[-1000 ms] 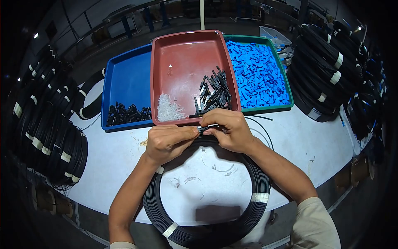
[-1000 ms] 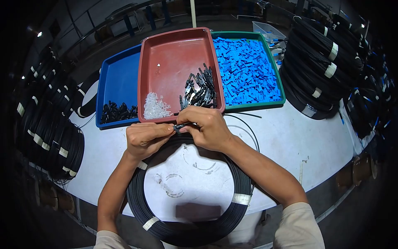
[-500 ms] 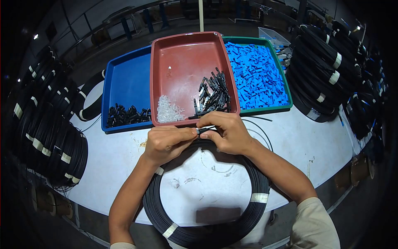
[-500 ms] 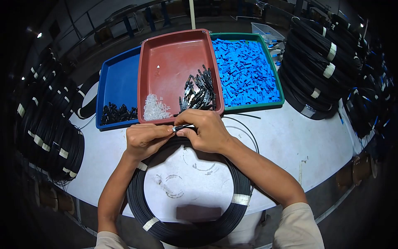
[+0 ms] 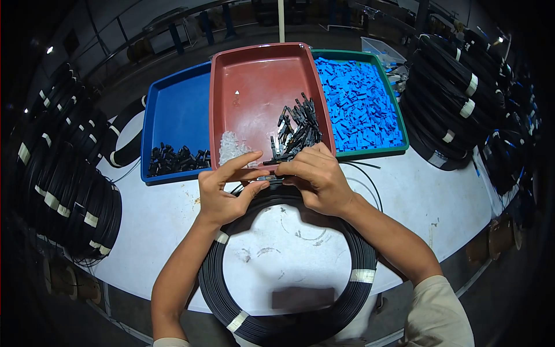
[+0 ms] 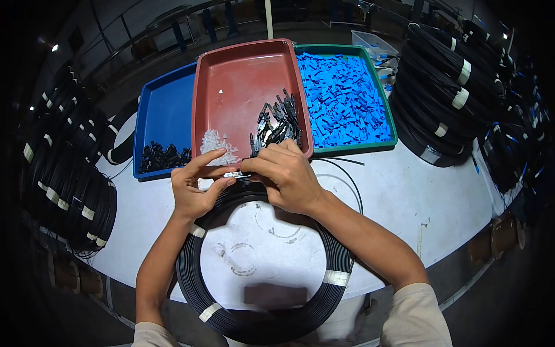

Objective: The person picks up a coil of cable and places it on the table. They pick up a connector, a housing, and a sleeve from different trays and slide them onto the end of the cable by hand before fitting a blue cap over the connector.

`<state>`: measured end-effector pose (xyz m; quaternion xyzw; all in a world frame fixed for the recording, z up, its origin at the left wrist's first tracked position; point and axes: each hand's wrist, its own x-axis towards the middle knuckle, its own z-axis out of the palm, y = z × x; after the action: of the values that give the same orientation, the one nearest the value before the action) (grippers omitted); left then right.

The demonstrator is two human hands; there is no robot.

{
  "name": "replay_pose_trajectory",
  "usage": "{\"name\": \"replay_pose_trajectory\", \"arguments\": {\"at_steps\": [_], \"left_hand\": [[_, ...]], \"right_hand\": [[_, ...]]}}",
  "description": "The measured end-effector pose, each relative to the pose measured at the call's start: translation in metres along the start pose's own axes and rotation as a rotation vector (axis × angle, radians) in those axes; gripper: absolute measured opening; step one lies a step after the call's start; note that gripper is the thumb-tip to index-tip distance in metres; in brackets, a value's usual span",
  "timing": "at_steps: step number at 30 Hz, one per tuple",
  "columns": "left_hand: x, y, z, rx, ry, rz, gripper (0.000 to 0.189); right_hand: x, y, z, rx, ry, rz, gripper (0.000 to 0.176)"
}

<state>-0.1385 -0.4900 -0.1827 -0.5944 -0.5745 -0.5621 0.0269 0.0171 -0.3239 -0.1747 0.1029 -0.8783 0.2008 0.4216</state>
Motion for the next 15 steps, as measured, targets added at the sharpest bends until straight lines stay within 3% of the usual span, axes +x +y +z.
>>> {"name": "replay_pose_trajectory", "arguments": {"at_steps": [15], "left_hand": [[0.0011,0.0054,0.0000,-0.029,-0.030,-0.032,0.062]], "right_hand": [[-0.0050,0.0013,0.0038,-0.033,-0.110,0.000,0.047]]}}
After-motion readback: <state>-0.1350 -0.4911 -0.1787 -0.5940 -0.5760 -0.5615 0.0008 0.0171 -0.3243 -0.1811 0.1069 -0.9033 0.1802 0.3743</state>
